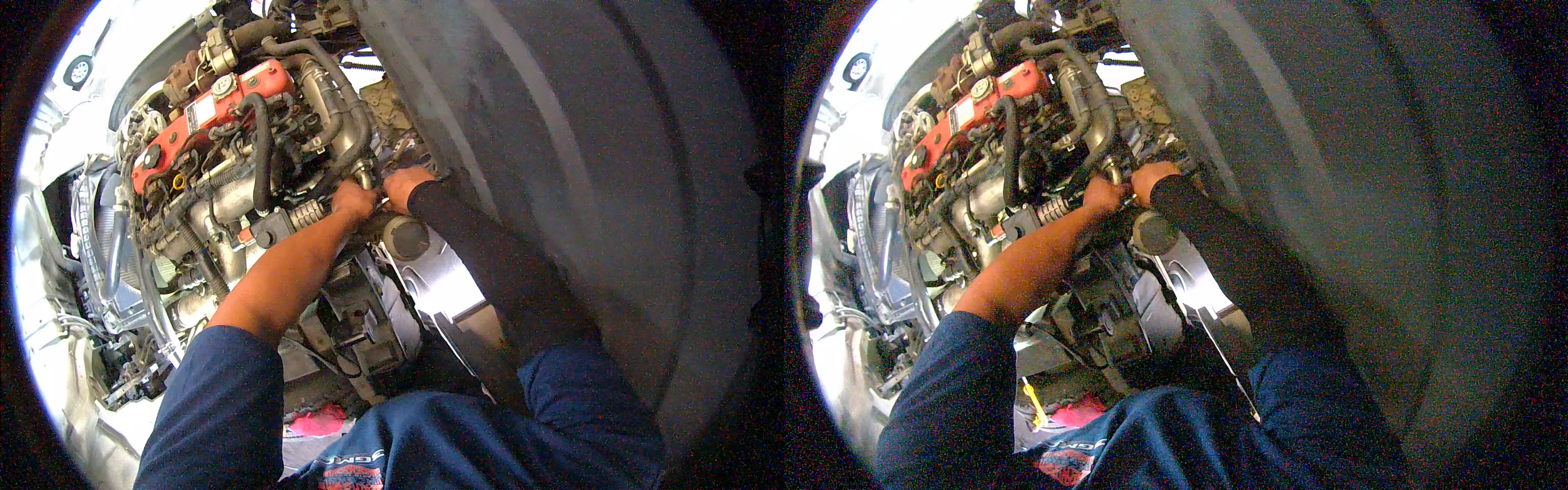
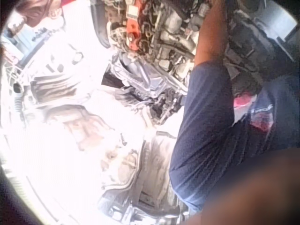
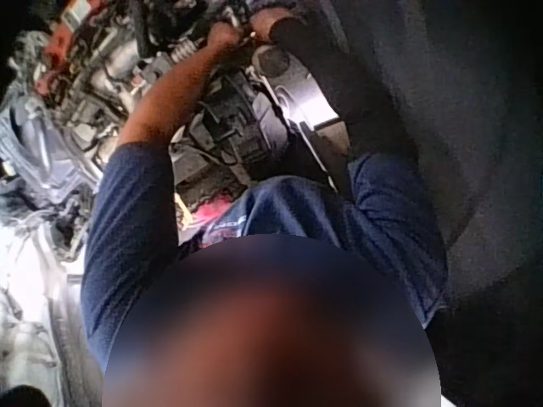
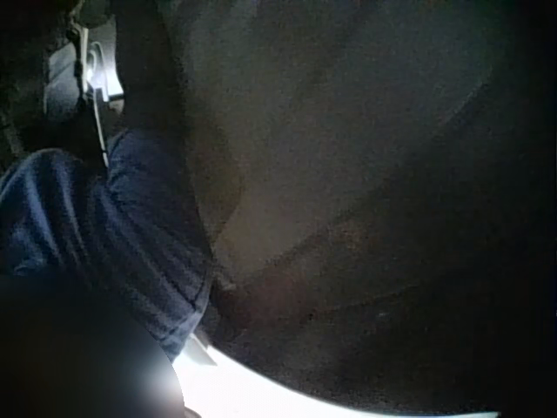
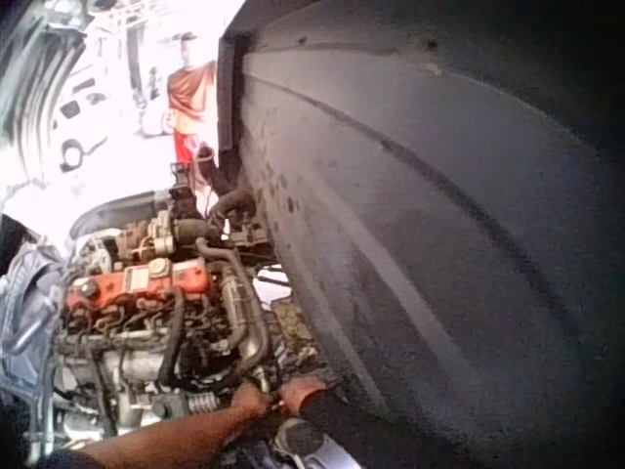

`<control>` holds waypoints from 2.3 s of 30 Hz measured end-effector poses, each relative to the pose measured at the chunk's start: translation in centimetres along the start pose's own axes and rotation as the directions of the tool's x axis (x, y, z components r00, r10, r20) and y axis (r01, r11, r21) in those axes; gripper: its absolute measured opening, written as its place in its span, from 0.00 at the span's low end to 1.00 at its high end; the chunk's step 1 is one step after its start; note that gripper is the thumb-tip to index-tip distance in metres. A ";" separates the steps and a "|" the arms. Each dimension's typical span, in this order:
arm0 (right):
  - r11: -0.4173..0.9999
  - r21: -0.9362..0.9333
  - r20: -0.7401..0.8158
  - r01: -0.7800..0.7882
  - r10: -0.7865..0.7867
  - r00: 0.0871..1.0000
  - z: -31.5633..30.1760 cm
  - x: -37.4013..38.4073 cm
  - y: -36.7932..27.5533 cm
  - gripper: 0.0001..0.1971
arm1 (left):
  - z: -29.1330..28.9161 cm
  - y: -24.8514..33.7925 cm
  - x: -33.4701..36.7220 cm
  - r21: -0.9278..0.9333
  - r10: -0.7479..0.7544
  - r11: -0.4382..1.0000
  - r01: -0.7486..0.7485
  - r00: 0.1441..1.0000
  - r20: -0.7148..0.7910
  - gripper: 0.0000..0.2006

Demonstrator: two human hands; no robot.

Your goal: The person works on a car engine with the hood open, using a wrench to tighten bolts on the engine block. They repeatedly reach for tools from a nearby toolbox and apply them to different parts of the engine.

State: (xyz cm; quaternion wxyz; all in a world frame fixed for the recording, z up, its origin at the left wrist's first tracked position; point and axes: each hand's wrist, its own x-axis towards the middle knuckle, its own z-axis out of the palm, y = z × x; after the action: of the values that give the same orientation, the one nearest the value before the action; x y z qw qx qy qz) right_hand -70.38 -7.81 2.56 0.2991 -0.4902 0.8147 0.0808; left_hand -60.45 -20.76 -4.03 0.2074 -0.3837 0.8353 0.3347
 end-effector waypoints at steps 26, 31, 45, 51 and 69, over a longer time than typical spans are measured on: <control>0.999 0.026 0.001 -0.047 0.047 0.999 1.2 0.4 0.0 0.22 | -0.9 2.7 -1.7 0.030 -0.168 0.985 0.168 0.986 -0.017 0.25; 1.000 0.015 -0.053 -0.024 0.025 0.998 1.1 0.2 -0.1 0.19 | -1.0 2.9 -2.0 0.024 -0.164 0.986 0.165 0.986 -0.034 0.23; 0.991 0.134 -0.113 -0.004 0.019 0.993 0.9 0.5 -1.2 0.13 | -0.7 2.5 -1.4 0.066 -0.126 0.989 0.130 0.990 -0.056 0.20; 0.996 0.085 -0.114 -0.041 0.051 0.992 0.9 1.8 -2.3 0.13 | 0.3 2.3 0.1 0.010 -0.164 0.986 0.166 0.980 -0.115 0.20; 0.381 0.925 -0.186 0.010 0.427 0.885 2.6 -5.0 4.4 0.17 | -1.7 3.3 -2.2 0.008 -0.152 0.988 0.153 0.988 -0.021 0.24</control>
State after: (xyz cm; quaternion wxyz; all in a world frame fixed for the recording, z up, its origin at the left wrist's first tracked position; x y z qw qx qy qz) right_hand -71.37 -0.73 2.62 0.3316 -0.1443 0.8240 -0.4362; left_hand -61.81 -19.35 -0.24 0.2259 -0.4487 0.8072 0.3099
